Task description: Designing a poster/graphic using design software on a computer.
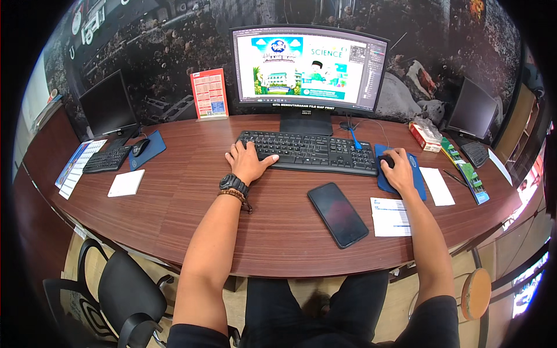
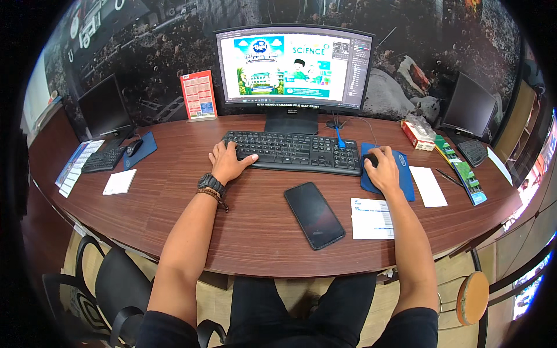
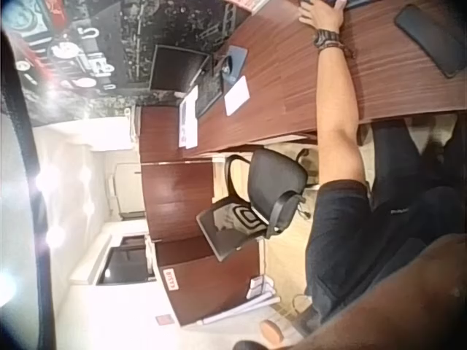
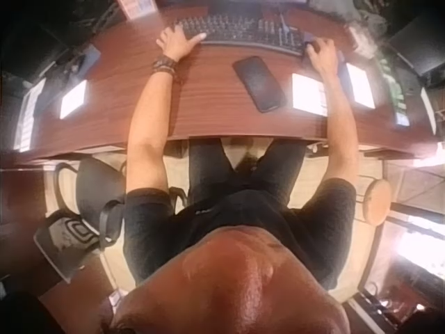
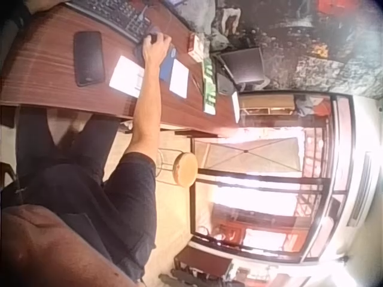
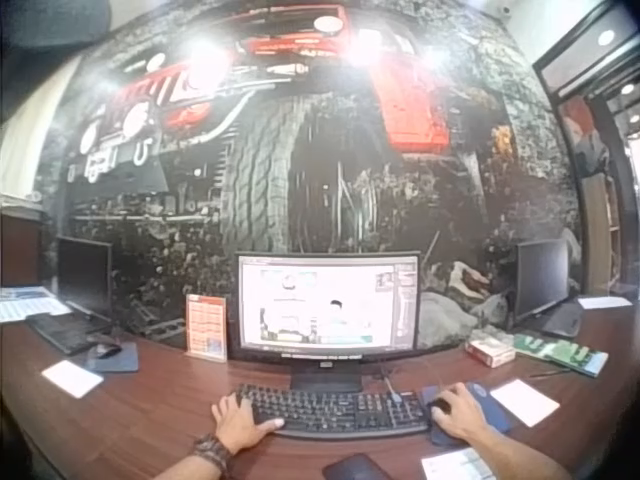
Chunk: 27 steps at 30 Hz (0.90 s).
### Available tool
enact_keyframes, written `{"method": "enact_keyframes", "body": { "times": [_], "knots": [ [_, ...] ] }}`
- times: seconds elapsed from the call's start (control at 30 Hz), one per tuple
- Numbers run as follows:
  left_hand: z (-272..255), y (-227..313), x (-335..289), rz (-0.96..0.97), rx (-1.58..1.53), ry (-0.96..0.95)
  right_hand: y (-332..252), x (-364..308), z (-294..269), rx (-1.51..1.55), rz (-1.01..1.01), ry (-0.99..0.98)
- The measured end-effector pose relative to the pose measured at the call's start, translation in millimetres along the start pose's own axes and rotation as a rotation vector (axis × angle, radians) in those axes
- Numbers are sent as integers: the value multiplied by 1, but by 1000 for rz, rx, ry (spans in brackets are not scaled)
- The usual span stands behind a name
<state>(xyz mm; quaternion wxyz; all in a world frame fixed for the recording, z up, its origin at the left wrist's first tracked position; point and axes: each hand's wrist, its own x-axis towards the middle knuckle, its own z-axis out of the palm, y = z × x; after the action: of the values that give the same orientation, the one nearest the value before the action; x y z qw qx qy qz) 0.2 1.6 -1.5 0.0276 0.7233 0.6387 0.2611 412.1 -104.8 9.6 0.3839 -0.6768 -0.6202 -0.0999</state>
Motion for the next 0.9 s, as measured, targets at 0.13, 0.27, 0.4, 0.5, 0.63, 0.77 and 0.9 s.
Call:
{"method": "enact_keyframes", "body": {
  "times": [0.13,0.27,0.4,0.5,0.63,0.77,0.9],
  "knots": [
    [4,-1,1,7,-3,33,8,-2,6,53,8,-12],
    [0,1,0,4,5,22,10,-1,7,86,5,-19],
    [1,1,0,10,3,22,14,-2,10,83,-33,-14],
    [-1,1,1,8,-4,-4,14,-3,9,93,-39,-15],
    [1,-1,0,12,0,30,12,-2,9,137,-49,-41],
    [2,-1,0,15,-7,35,12,-3,8,131,-54,-47],
    [3,-1,0,13,1,41,12,-3,9,137,-62,-38]
  ]
}}
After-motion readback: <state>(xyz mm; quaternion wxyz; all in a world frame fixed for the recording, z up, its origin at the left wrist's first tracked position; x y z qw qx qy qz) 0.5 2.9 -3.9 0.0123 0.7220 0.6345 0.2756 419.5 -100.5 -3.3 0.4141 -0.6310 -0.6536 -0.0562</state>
